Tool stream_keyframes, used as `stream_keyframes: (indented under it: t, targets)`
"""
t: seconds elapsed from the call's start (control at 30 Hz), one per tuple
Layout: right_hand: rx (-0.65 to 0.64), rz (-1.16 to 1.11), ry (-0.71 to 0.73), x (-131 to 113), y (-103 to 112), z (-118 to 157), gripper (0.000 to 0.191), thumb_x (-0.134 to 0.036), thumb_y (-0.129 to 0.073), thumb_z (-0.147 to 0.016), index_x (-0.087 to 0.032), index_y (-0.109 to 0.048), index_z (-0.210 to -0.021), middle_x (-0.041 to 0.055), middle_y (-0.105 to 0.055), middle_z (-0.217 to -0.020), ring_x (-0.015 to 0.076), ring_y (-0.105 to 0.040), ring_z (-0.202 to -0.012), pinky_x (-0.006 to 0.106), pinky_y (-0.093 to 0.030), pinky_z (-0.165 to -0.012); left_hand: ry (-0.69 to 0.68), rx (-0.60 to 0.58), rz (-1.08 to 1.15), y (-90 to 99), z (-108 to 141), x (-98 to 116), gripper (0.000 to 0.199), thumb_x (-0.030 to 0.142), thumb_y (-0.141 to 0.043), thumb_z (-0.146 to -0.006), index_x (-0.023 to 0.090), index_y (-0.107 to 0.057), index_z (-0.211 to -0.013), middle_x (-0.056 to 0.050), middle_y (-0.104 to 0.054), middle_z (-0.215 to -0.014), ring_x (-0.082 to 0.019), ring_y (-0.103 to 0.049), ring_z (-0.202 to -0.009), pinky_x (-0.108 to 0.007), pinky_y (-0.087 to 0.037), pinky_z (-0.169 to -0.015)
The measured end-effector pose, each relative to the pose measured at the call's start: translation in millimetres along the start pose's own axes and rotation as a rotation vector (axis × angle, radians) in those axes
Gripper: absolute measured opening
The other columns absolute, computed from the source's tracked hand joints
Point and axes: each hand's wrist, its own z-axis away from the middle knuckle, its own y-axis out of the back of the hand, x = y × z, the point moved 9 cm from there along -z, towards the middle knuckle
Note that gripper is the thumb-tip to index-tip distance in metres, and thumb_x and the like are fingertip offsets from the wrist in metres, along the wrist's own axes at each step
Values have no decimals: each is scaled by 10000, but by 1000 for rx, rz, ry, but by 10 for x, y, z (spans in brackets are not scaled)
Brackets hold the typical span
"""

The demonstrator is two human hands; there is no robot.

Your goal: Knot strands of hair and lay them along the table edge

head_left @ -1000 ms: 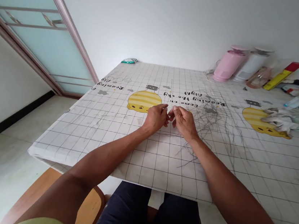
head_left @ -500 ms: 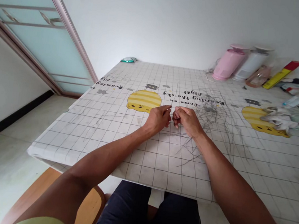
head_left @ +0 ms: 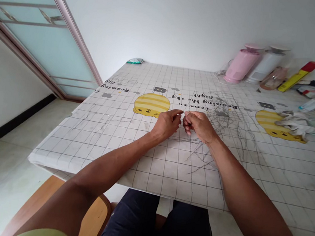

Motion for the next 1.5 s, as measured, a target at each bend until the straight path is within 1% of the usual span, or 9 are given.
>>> stream_keyframes:
  t: [0.1, 0.23, 0.47, 0.53, 0.67, 0.77, 0.93, 1.3, 1.5]
  targets:
    - [1, 15, -12, 36, 26, -9, 511, -578, -766, -927, -235, -496, -660, 22, -538, -678, 139, -507, -555, 247, -417, -415, -68, -7, -28, -3, -2, 32, 221, 162, -607, -1035, 135, -783, -1165, -33, -708, -788, -109, -643, -601, -190, -530, -505]
    - [-16, 33, -21, 57, 54, -17, 461, -504, -754, -947, -223, -538, -653, 18, -535, -668, 129, -495, -527, 245, -384, -394, -108, -50, -10, -34, -3, 74, 204, 205, -615, -1043, 150, -780, -936, -37, -703, -796, -96, -629, -608, -175, -523, -511]
    - [-22, 52, -43, 20, 90, -10, 424, -412, -732, -951, -214, -555, -620, 9, -514, -621, 116, -468, -490, 250, -317, -385, 165, -175, 410, -82, -58, -48, 165, 249, -734, -1008, 110, -781, -933, -85, -745, -855, -144, -693, -656, -278, -621, -586]
    - [-21, 83, -23, -29, 110, -7, 408, -425, -740, -952, -213, -582, -640, 20, -564, -649, 125, -506, -517, 253, -351, -402, 202, -204, 499, -74, -70, -49, 148, 223, -749, -996, 97, -775, -922, -90, -743, -848, -144, -693, -655, -282, -616, -595]
    - [0, 108, 89, -200, 198, 2, 233, -437, -822, -918, -220, -779, -992, 51, -729, -914, 177, -679, -784, 263, -527, -585, 273, -295, 578, -86, -59, -47, 131, 174, -754, -981, 79, -772, -892, -69, -716, -783, -119, -663, -608, -252, -561, -565]
    - [-77, -12, 120, -258, 180, 7, 345, -410, -883, -881, -246, -798, -1172, 42, -748, -1015, 186, -706, -904, 293, -574, -749, 350, -382, 622, -126, -13, -28, 101, 162, -766, -969, 68, -785, -935, -38, -684, -739, -96, -628, -575, -231, -519, -534]
    - [-140, -147, 135, -273, 131, 14, 259, -398, -949, -831, -214, -817, -956, 24, -741, -846, 177, -705, -799, 345, -586, -816, 441, -478, 692, -186, 64, 30, 107, 153, -770, -960, 47, -786, -961, -7, -638, -684, -70, -554, -519, -203, -454, -473]
    - [96, 0, 270, -343, 363, 14, 193, -380, -945, -816, -250, -902, -953, 54, -812, -897, 212, -745, -819, 383, -631, -808, 608, -380, 693, -182, 108, -19, 143, 63, -648, -970, 35, -764, -891, -25, -651, -640, -70, -552, -484, -169, -452, -436]
    - [138, -57, 234, -356, 444, 23, 237, -392, -976, -773, -237, -904, -937, 61, -820, -884, 213, -749, -787, 398, -642, -809, 587, -401, 663, -177, 114, 48, 168, 54, -638, -972, 21, -774, -878, -37, -665, -635, -84, -604, -496, -170, -477, -446]
